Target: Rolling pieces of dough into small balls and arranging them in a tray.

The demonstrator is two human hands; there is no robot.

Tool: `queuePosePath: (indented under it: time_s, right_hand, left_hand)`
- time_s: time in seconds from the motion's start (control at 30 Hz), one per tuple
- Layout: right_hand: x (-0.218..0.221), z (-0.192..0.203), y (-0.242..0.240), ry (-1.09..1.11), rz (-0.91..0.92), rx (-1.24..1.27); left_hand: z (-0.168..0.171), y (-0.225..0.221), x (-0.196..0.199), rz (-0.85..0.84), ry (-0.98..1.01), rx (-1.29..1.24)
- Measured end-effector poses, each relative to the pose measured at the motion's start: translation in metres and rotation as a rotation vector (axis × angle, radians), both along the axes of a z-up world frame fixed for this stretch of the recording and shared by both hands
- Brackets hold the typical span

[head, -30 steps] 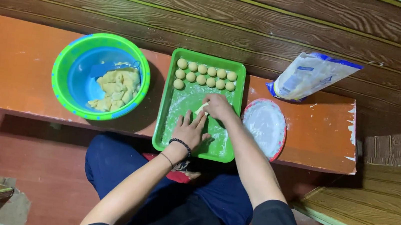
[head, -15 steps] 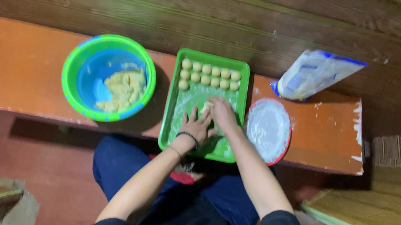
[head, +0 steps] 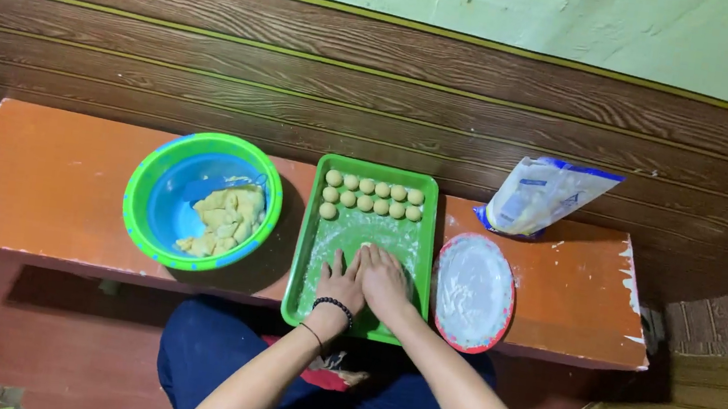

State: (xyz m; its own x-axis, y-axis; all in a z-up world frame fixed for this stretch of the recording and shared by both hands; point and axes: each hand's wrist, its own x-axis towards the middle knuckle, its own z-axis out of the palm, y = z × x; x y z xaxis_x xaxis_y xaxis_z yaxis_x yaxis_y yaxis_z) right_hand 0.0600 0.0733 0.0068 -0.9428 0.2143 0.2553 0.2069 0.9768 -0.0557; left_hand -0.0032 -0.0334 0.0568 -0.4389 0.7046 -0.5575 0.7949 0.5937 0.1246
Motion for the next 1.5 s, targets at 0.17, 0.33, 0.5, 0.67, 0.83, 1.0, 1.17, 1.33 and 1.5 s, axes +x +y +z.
queuePosePath:
  time_s: [0.17,0.33,0.5,0.67,0.83,1.0,1.17,1.33,1.5]
  right_hand:
    - [0.015,-0.005,0.006,-0.191,-0.019,-0.088]
    - [-0.008,0.025,0.032,-0.529,0.003,-0.218]
    - [-0.027,-0.011,0.054,-0.290,-0.097,-0.423]
    - [-0.037,-0.029,0.065,-0.235,-0.113,-0.519]
    - [-0.020,0.026,0.036,-0.218,-0.064,-0.589]
    - [0.010,0.069,-0.003,0.033,0.085,-0.341]
    - [0.027,0.013,0.001,-0.167,0.054,-0.265]
    - [0.021,0.003,-0.002,-0.326,0.004,-0.295]
    - [-0.005,-0.040,0.017,-0.420,-0.069,-0.270]
  left_hand:
    - [0.003,-0.004,0.000,-0.035,-0.021,0.003]
    - [-0.001,-0.008,0.009,-0.041,0.015,0.027]
    - [-0.008,-0.004,0.011,0.008,0.005,0.008]
    - [0.005,0.002,0.014,0.038,0.003,-0.001]
    - [-0.005,0.008,0.014,0.055,0.015,-0.023]
    - [-0.036,0.012,0.010,0.033,0.000,-0.047]
    - [-0.007,-0.017,-0.003,-0.057,-0.076,0.036]
    - [-0.020,-0.027,-0.021,-0.143,-0.121,-0.011]
    - [0.098,-0.054,-0.056,0.311,-0.822,0.994]
